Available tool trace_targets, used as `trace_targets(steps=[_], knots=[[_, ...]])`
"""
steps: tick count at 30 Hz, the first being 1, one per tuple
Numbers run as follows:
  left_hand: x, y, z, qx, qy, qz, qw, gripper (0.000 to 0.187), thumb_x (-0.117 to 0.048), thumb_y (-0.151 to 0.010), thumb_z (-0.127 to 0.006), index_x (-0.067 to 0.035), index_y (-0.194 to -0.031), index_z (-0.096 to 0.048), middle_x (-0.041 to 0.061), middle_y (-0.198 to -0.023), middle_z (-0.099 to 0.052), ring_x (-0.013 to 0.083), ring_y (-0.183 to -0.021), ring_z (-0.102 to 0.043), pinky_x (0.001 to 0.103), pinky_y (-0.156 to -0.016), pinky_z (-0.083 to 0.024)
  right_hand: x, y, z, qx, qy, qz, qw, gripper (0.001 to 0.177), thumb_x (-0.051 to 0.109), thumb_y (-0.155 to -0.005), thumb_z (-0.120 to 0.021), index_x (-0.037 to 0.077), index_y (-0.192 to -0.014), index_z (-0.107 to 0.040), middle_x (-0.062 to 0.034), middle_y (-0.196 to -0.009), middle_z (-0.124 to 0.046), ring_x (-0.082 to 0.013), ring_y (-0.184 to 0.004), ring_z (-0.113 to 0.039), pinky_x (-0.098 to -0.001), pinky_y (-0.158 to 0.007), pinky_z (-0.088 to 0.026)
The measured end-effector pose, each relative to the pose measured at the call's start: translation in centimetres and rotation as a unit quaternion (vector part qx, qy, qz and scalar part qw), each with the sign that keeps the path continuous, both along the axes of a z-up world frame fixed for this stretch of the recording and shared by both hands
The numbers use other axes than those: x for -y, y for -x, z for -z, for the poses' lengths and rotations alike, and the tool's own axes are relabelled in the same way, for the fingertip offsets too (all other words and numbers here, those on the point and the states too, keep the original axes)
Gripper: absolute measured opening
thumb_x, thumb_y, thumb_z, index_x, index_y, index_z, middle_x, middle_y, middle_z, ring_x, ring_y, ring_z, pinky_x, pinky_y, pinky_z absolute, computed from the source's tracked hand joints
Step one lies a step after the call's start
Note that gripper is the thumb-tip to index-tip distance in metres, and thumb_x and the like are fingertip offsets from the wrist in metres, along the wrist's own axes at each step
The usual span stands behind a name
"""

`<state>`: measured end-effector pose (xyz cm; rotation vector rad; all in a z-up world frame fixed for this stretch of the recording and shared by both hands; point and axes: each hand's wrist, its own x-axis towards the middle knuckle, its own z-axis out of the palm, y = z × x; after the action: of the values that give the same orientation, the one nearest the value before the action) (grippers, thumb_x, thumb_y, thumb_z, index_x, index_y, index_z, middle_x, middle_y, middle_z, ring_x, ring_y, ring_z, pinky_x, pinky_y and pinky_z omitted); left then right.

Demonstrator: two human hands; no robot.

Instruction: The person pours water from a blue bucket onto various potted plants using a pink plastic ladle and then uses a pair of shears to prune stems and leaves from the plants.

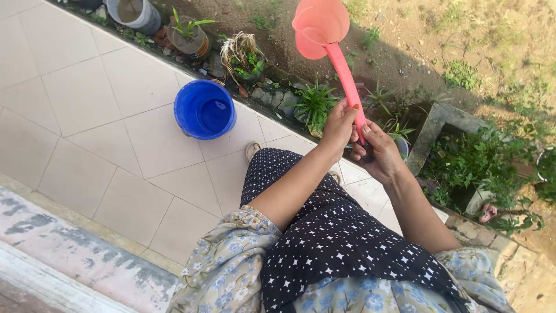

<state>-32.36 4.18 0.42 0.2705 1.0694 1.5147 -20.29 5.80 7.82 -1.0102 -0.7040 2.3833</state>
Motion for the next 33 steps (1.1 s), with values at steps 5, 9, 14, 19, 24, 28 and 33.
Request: trace_targets(steps=[5, 9, 14, 19, 24, 28, 33], knots=[[0.3, 8.1, 2.1, 0.096, 0.012, 0.006, 0.995, 0.044, -0.022, -0.103, -0.057, -0.007, -0.143, -0.047, 0.001, -0.101, -0.061, 0.0024, -0.062, -0.057, 0.021, -0.041, -0.036, -1.8, 9.1, -1.6, 0.097, -0.003, -0.069, 0.993, 0.036, 0.013, -0.096, -0.056, 0.005, -0.131, -0.051, -0.0065, -0.102, -0.066, -0.0154, -0.086, -0.067, -0.0330, -0.078, -0.060], [-0.2, 13.6, 3.0, 0.028, -0.028, -0.020, 0.999, 0.048, -0.023, -0.108, -0.061, -0.005, -0.150, -0.048, 0.003, -0.119, -0.063, 0.0005, -0.097, -0.065, 0.019, -0.078, -0.056, -4.1, 16.6, 0.4, 0.132, 0.031, -0.067, 0.989, 0.035, 0.012, -0.092, -0.049, 0.010, -0.127, -0.052, -0.0026, -0.102, -0.069, -0.0134, -0.084, -0.069, -0.0343, -0.071, -0.060], [0.2, 21.4, 6.0, 0.015, 0.005, -0.033, 0.999, 0.059, -0.037, -0.109, -0.050, -0.008, -0.159, -0.041, 0.011, -0.127, -0.062, 0.0162, -0.112, -0.058, 0.031, -0.095, -0.049, -5.9, 24.3, 6.9, 0.087, -0.033, -0.107, 0.990, 0.025, 0.009, -0.100, -0.051, 0.011, -0.125, -0.053, -0.0013, -0.083, -0.054, -0.0082, -0.059, -0.044, -0.0228, -0.050, -0.037], [4.0, 27.1, 12.8, 0.018, 0.073, -0.128, 0.989, 0.062, -0.034, -0.108, -0.052, -0.007, -0.159, -0.033, 0.013, -0.156, -0.046, 0.0204, -0.144, -0.044, 0.030, -0.115, -0.035, -5.5, 31.3, 13.1, 0.189, -0.034, -0.235, 0.953, 0.024, 0.021, -0.101, -0.054, 0.013, -0.124, -0.054, 0.0018, -0.077, -0.048, -0.0062, -0.054, -0.035, -0.0222, -0.044, -0.029], [11.2, 30.0, 20.2, 0.116, 0.240, -0.194, 0.944, 0.069, -0.039, -0.101, -0.051, -0.013, -0.160, -0.028, 0.011, -0.161, -0.040, 0.0226, -0.147, -0.039, 0.046, -0.114, -0.034, -1.9, 35.4, 24.2, 0.290, -0.250, -0.460, 0.801, 0.034, 0.029, -0.103, -0.058, 0.012, -0.132, -0.065, -0.0035, -0.090, -0.061, -0.0122, -0.073, -0.053, -0.0299, -0.062, -0.045], [15.2, 31.3, 25.7, 0.159, 0.301, -0.274, 0.899, 0.071, -0.038, -0.100, -0.050, -0.015, -0.161, -0.022, 0.008, -0.164, -0.032, 0.0211, -0.149, -0.037, 0.048, -0.116, -0.034, 1.1, 38.7, 32.6, 0.396, -0.427, -0.621, 0.524, 0.039, 0.034, -0.101, -0.055, 0.020, -0.137, -0.059, -0.0141, -0.106, -0.074, -0.0335, -0.098, -0.070, -0.0480, -0.084, -0.055], [17.6, 32.7, 29.6, 0.198, 0.312, -0.319, 0.873, 0.072, -0.037, -0.098, -0.051, -0.016, -0.161, -0.022, 0.008, -0.164, -0.033, 0.0217, -0.148, -0.038, 0.046, -0.116, -0.032, 2.7, 42.5, 42.2, 0.412, -0.443, -0.691, 0.395, 0.040, 0.022, -0.103, -0.047, 0.019, -0.142, -0.054, -0.0152, -0.112, -0.072, -0.0360, -0.103, -0.071, -0.0519, -0.085, -0.056]])
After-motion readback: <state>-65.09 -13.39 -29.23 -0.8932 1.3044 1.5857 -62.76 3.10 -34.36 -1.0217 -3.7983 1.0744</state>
